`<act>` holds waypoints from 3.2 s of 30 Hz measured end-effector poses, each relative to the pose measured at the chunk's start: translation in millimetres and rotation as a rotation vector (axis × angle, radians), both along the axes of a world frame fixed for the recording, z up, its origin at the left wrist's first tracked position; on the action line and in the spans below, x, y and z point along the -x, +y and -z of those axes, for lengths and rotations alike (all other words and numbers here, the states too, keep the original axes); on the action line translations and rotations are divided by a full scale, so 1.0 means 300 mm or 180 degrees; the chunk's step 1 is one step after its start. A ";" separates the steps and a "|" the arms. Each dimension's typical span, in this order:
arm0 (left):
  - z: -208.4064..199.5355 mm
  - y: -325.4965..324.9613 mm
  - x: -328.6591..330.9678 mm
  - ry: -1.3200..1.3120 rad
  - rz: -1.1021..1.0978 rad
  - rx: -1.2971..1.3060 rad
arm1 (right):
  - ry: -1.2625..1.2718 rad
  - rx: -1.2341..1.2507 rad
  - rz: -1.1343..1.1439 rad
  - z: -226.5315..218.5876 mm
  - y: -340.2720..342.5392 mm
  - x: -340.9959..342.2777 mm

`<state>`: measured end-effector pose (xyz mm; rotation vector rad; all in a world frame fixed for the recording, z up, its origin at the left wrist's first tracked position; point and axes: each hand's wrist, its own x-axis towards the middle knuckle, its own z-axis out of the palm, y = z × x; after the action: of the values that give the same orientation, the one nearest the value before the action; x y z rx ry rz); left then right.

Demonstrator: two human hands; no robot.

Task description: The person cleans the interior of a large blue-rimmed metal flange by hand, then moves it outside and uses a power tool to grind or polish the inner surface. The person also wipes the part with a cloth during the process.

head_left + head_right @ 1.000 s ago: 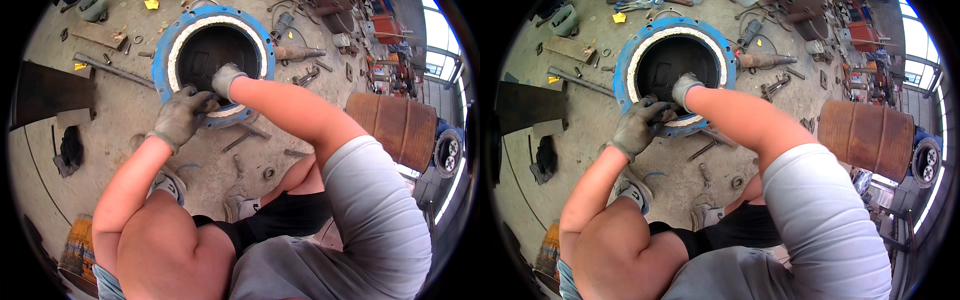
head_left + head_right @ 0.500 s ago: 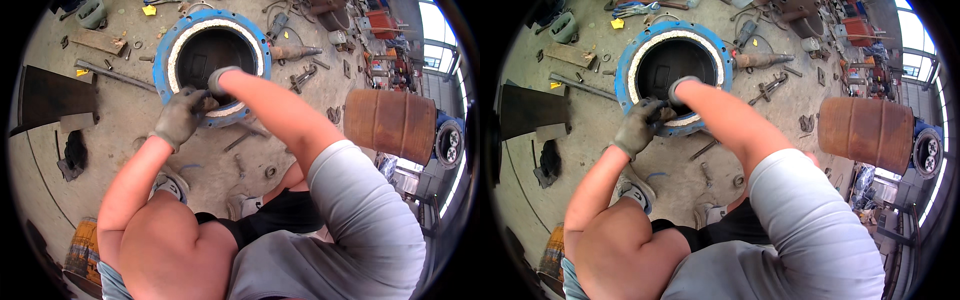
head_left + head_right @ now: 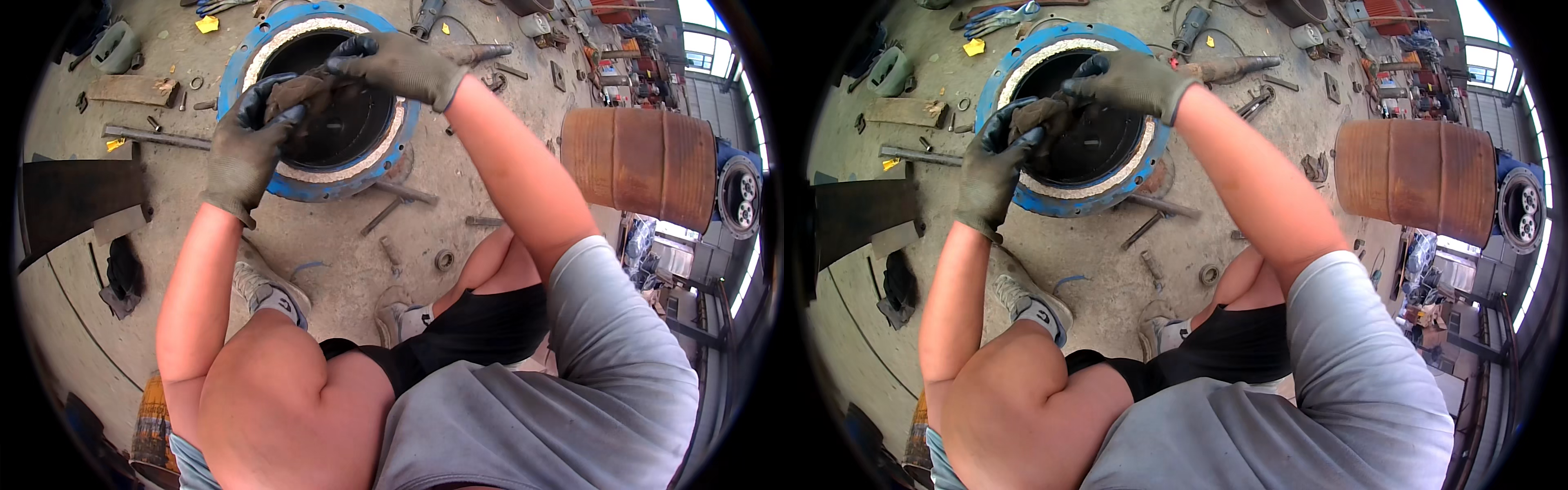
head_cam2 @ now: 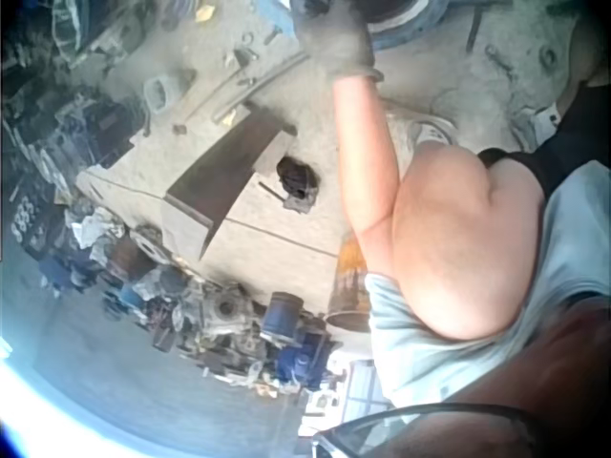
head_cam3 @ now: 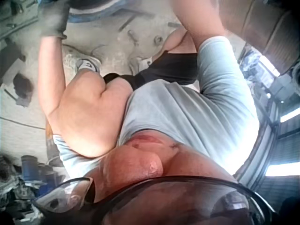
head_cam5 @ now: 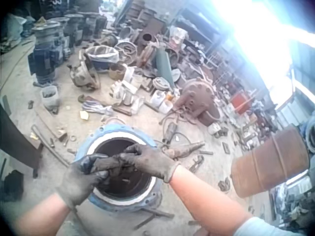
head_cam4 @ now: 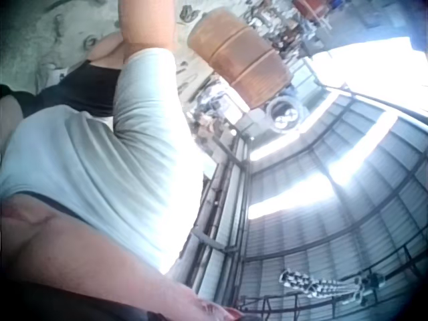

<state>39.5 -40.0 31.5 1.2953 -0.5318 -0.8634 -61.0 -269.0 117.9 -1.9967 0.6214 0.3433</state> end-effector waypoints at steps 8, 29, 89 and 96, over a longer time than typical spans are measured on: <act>-0.014 0.030 0.083 -0.0549 0.0530 -0.0478 | -0.0563 -0.2108 0.2285 0.421 0.119 0.087; 0.020 0.530 0.006 -0.0018 -0.1347 -0.0747 | -0.0768 0.2165 -0.2707 0.653 0.177 -0.122; 0.135 0.506 0.057 0.0542 -0.1068 -0.0804 | 0.0559 0.1485 -0.2256 0.588 0.170 -0.207; 0.140 0.504 0.046 0.0601 -0.1190 -0.0698 | 0.0787 0.2471 -0.2658 0.426 -0.029 -0.189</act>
<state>25.8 111.1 -10.6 1.4363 -0.0403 -0.7323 -4.3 -277.6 -9.8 -2.9428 -0.0052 0.9702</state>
